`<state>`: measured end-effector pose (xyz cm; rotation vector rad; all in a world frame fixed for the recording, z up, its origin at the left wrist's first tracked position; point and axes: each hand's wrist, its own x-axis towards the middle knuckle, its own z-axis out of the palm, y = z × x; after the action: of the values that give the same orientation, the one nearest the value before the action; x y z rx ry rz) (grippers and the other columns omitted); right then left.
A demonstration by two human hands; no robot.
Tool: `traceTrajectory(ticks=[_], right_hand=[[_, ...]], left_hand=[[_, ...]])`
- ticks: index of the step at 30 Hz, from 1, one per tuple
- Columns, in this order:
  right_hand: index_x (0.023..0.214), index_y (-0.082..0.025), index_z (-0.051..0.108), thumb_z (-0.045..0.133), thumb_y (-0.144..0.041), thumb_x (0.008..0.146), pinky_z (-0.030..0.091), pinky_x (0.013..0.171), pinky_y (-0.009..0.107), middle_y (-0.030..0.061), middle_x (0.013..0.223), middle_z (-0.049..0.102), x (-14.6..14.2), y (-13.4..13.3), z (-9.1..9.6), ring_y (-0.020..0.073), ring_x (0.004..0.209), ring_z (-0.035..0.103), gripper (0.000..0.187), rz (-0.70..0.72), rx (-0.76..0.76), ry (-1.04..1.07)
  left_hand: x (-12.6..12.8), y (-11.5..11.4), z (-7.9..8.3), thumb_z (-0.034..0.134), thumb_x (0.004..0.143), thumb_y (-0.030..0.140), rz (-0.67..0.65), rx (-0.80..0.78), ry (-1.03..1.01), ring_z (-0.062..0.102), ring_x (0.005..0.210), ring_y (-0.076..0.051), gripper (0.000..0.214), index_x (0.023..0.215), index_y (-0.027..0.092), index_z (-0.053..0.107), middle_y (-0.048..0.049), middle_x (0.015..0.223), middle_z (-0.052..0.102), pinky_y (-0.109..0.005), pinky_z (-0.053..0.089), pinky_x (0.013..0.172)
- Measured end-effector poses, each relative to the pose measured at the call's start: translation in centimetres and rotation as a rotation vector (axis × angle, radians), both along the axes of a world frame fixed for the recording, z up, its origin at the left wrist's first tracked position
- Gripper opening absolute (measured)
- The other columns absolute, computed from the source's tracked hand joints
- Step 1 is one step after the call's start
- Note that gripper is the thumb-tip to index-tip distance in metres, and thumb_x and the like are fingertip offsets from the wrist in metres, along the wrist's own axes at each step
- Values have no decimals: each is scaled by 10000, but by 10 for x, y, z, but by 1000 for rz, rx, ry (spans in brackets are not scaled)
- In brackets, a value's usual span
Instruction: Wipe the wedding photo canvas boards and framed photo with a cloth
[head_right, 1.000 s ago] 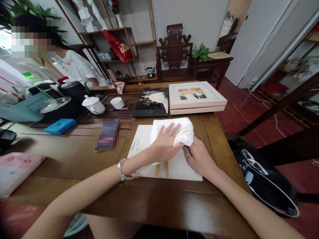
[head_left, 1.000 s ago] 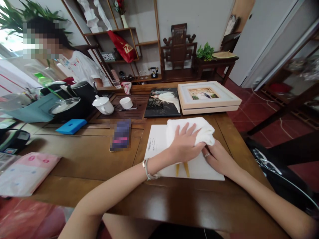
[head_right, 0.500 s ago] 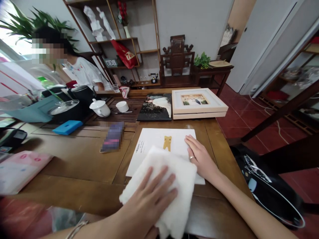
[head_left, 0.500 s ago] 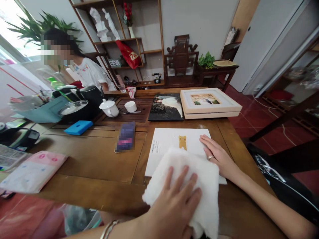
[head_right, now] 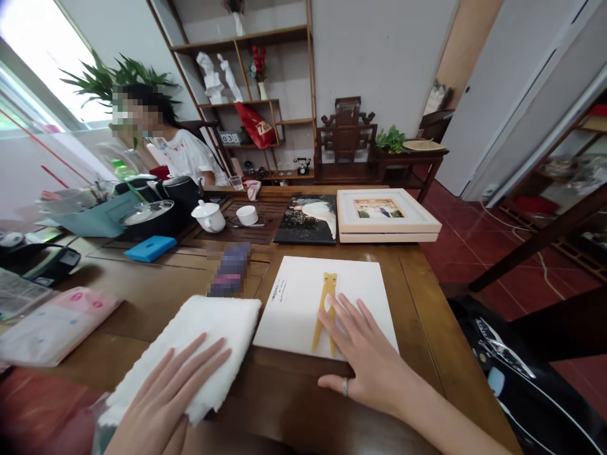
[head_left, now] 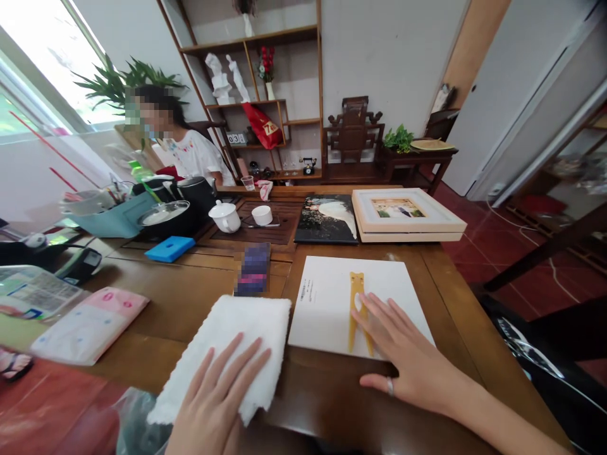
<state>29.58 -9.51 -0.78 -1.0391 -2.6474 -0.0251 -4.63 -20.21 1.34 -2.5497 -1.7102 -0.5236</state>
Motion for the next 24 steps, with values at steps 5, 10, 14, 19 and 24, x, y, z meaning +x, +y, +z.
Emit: traceTrajectory(ticks=[5,10,14,19,24], right_hand=[[1565,-160,135,553,-495,913,410,1085,535,213,1512,414,-5,6,-16,346,1409,364,843,-22,135,-54],[1553,-158,204,657,-385,865,477,953,623,306,1419,481,-10,6,-18,470,1309,453,855,40,333,-181],[1557,-176,185,691,-316,842,501,868,659,346,1367,508,-14,3,-16,515,1249,493,887,86,419,-249],[1555,-181,188,676,-198,828,511,821,671,366,1337,521,-8,7,-13,524,1191,539,876,142,470,-291],[1535,-193,264,564,-166,894,520,841,652,338,1427,447,0,9,-9,490,1248,508,707,153,448,-175]], left_hand=[[-10,-1,18,408,918,244,-19,-425,-473,348,1434,-301,566,1469,372,398,-4,1548,399,-522,297,1158],[36,61,37,513,912,380,128,-736,-807,373,1420,-283,564,1462,297,414,-24,1582,336,-443,274,1185],[75,116,40,669,755,267,205,-804,-964,250,1472,-290,872,1520,175,262,-120,1587,305,-413,148,1219],[75,139,49,640,817,283,449,-988,-1361,535,1283,-273,860,1514,275,135,-138,1362,576,-459,412,1052],[60,148,47,779,730,297,414,-1082,-1315,655,1081,-244,630,1283,163,509,-130,1130,699,-366,498,915]])
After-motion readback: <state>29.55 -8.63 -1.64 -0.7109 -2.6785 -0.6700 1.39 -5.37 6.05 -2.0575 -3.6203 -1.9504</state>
